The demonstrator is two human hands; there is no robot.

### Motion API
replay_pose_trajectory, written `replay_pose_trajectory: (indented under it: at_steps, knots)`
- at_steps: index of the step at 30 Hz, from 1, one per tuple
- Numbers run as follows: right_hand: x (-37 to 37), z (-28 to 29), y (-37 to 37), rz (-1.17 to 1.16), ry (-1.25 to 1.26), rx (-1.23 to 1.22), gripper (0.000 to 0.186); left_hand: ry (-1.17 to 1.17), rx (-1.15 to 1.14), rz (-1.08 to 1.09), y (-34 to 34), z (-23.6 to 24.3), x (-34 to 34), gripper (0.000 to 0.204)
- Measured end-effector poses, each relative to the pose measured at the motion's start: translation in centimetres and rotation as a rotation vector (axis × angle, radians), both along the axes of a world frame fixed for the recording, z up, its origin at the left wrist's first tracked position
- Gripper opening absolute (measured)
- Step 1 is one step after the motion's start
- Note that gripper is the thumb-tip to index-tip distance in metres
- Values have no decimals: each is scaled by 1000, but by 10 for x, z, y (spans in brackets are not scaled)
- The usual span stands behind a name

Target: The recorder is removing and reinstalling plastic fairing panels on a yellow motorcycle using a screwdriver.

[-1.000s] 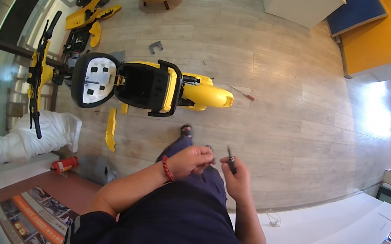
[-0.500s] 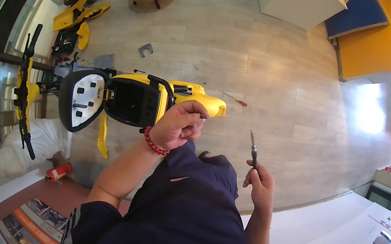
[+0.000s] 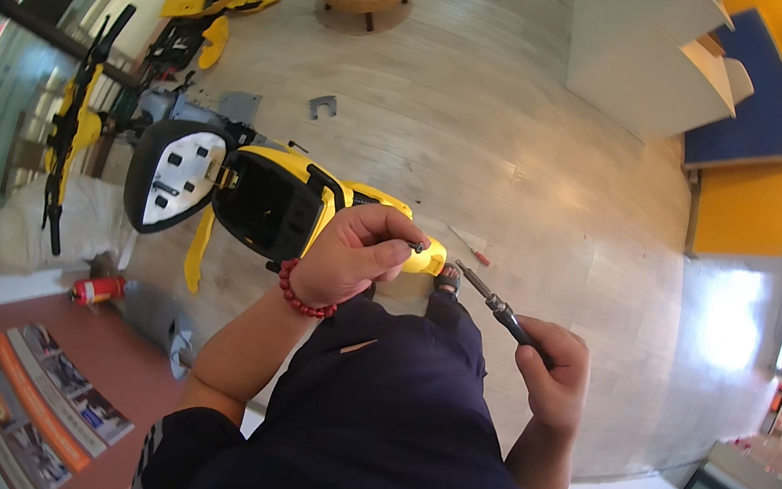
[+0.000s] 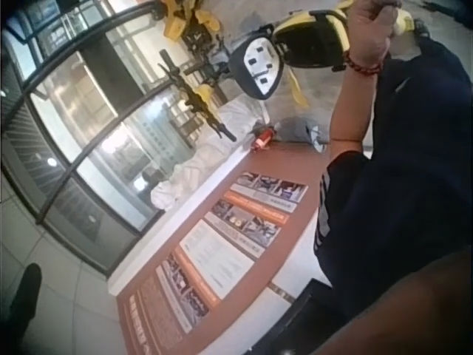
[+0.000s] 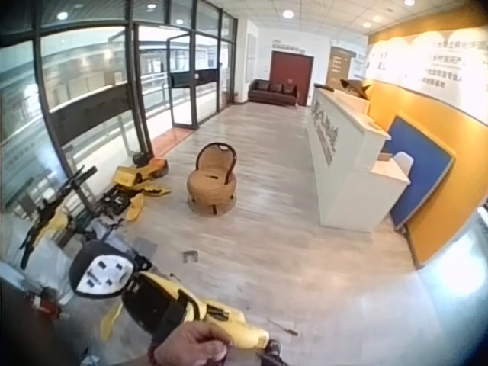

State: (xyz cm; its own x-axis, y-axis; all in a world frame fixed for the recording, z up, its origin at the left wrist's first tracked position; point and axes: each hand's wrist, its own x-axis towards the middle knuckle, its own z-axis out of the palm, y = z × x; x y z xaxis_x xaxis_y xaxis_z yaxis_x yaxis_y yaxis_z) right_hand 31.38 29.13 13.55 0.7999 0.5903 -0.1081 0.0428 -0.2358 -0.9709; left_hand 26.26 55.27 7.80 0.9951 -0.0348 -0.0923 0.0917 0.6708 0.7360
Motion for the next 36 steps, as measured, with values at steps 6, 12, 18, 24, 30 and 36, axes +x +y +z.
replay_pose_trajectory:
  at_steps: [6, 12, 18, 24, 30, 36]
  knots:
    - [69, 10, -15, 284, -92, -28, 25, 0, 117, 211, -34, 11, 17, 12]
    - [119, 8, -21, 438, -170, -10, 25, 34, 329, 392, -69, 21, 32, 11]
    - [141, 3, -23, 503, -129, 11, 25, 92, 511, 469, -87, 29, 33, 12]
    - [156, 0, -22, 631, -187, 65, 24, 80, 777, 488, -93, 42, 27, 10]
    - [163, -1, -11, 773, -222, 33, 22, 67, 1165, 520, -96, 47, 15, 7]
    - [162, -11, 6, 806, 350, -110, 23, 159, 1163, 568, -93, 45, 0, 6]
